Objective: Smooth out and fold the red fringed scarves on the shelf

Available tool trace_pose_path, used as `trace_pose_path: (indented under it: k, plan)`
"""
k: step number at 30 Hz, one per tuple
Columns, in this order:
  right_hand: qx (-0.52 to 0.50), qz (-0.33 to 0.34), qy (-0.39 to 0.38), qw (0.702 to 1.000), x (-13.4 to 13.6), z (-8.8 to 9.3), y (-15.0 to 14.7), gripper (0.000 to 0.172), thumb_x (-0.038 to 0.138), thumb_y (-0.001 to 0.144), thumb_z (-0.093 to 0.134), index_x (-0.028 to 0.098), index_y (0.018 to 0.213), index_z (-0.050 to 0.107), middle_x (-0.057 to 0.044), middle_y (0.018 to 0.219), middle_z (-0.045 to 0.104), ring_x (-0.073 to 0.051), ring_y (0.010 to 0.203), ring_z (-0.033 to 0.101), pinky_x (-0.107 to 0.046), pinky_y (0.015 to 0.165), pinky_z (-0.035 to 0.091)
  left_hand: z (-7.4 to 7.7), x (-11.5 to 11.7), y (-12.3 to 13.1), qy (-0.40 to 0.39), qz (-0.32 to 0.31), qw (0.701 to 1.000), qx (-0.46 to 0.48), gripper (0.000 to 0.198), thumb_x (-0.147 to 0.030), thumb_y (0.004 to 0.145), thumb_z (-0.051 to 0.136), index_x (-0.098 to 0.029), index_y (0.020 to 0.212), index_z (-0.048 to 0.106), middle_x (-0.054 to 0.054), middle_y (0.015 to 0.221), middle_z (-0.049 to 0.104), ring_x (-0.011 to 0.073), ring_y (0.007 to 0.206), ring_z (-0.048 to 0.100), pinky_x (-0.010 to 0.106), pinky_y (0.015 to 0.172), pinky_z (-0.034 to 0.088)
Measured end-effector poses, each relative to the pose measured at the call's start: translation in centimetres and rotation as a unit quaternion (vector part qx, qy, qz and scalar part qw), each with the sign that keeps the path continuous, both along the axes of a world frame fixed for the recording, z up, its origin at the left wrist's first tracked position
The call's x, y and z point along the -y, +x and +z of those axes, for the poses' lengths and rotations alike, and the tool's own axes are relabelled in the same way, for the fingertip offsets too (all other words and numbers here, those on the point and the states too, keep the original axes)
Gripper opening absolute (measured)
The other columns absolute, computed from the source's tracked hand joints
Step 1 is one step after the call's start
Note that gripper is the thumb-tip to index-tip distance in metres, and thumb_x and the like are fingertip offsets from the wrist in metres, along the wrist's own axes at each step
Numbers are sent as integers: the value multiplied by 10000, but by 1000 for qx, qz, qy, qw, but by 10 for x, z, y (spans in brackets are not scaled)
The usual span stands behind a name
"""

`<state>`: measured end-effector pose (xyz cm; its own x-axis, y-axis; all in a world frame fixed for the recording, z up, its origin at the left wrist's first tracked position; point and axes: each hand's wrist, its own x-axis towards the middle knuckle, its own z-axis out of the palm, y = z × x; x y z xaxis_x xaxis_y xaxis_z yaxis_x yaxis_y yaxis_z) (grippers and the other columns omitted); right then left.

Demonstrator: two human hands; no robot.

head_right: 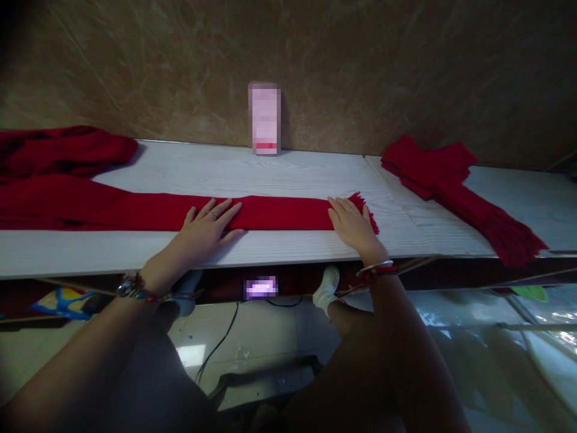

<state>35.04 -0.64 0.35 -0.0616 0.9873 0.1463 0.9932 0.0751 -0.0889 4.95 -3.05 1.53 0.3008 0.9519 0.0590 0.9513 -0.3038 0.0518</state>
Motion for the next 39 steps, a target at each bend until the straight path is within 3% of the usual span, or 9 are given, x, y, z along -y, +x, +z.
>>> trace_pose_path:
  k: [9,13,16,19,22,25,31,35,39]
  plan:
    - [-12,-65,-24,998,-4,-2,59,482,266,903,241,204,1325,467,-95,1419,469,-264,1330,380,-633,1046,253,-2,-3,-18,28,45,999,0,477,-426,948,283,-310,1393,412,74,1474,385,404,1347,293,668,981,305]
    - [3,-55,41,998,0,4,52,453,264,890,300,180,1276,522,-118,1392,494,-310,1335,362,-661,1036,235,0,-7,-22,43,44,998,10,456,-387,953,291,-299,1373,446,89,1455,412,390,1338,316,641,978,336]
    - [-4,53,82,995,7,11,14,451,286,904,338,197,1321,486,-100,1434,449,-276,1368,313,-586,1071,251,1,-11,-20,20,-7,1000,3,448,-372,956,309,-315,1387,418,75,1491,356,373,1366,270,634,1008,311]
    - [-3,221,28,975,9,15,-31,491,307,890,427,230,1374,436,-76,1479,388,-243,1395,259,-521,1096,266,2,-14,-18,-13,-13,1000,-3,446,-358,961,304,-342,1398,389,69,1509,322,391,1368,254,676,994,289]
    - [10,282,-13,959,6,13,-53,496,217,889,393,235,1383,431,-57,1463,413,-196,1370,320,-469,1115,271,2,-15,-18,-18,0,1000,2,448,-321,962,293,-331,1398,394,82,1504,329,398,1359,271,685,975,309]
    - [12,261,-10,965,4,8,-45,527,114,864,330,188,1372,447,-61,1446,434,-163,1346,361,-423,1118,293,1,-14,-21,-2,7,1000,6,455,-273,958,279,-336,1389,408,74,1496,345,396,1352,288,682,964,332]
    - [28,215,7,976,4,-1,-2,624,1,766,288,138,1343,483,-70,1409,480,-165,1326,389,-419,1118,309,-4,-15,-26,-11,42,999,17,529,-163,930,267,-361,1410,362,68,1522,287,455,1361,216,752,929,292]
    - [31,198,12,980,0,-1,25,675,-14,722,320,170,1351,482,-53,1389,504,-175,1303,421,-407,1103,344,0,-18,-30,-5,36,999,18,563,-81,901,291,-341,1386,410,50,1507,326,395,1373,232,708,981,286]
    - [31,175,32,984,-1,4,44,664,-16,724,327,165,1339,500,-57,1355,540,-184,1277,456,-383,1091,368,6,-19,-33,64,13,997,36,592,-55,885,345,-362,1389,395,30,1509,325,353,1389,217,669,1026,268]
